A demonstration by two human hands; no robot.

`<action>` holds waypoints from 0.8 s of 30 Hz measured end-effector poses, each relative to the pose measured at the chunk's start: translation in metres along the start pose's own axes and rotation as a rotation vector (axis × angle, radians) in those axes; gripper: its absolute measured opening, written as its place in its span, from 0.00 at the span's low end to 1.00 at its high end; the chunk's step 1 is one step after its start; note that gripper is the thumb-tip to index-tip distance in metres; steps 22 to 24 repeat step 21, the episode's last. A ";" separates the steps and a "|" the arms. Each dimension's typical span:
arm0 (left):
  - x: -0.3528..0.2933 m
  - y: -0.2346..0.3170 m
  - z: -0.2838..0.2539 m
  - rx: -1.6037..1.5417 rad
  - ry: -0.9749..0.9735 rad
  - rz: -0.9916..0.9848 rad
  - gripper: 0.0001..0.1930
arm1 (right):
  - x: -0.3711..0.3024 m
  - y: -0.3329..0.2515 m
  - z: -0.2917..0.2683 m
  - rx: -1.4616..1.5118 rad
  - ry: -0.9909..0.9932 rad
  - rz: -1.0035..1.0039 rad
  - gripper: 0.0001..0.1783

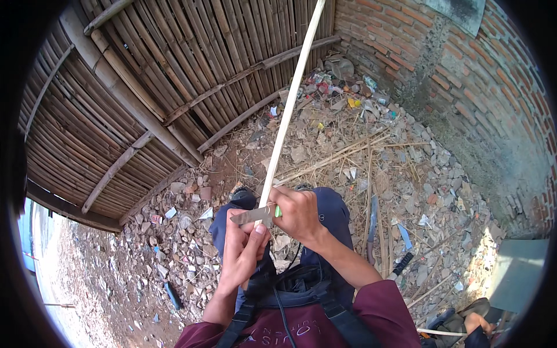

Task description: The person uses a utility knife to shave thin layers off a long bamboo strip while seated on the ground.

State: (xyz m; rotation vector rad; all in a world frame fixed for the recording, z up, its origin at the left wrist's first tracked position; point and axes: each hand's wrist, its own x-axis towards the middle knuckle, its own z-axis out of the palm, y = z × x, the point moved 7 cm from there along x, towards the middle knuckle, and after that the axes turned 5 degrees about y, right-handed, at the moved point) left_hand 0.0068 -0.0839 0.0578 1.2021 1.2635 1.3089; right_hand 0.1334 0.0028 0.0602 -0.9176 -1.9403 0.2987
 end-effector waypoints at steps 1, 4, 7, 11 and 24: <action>-0.001 -0.001 0.000 -0.110 -0.015 -0.097 0.12 | 0.000 -0.001 -0.003 -0.014 0.025 -0.032 0.08; -0.004 0.001 0.005 -0.261 -0.041 -0.198 0.12 | -0.001 0.003 -0.005 -0.015 0.054 -0.048 0.09; -0.008 0.001 0.006 -0.296 -0.049 -0.187 0.12 | -0.001 0.004 -0.004 0.006 0.081 -0.041 0.09; -0.010 -0.005 0.003 -0.183 -0.029 -0.109 0.13 | 0.006 0.002 -0.009 0.004 0.124 -0.046 0.09; -0.011 -0.003 -0.003 -0.102 -0.008 -0.040 0.12 | 0.027 0.009 -0.010 -0.105 0.240 -0.001 0.10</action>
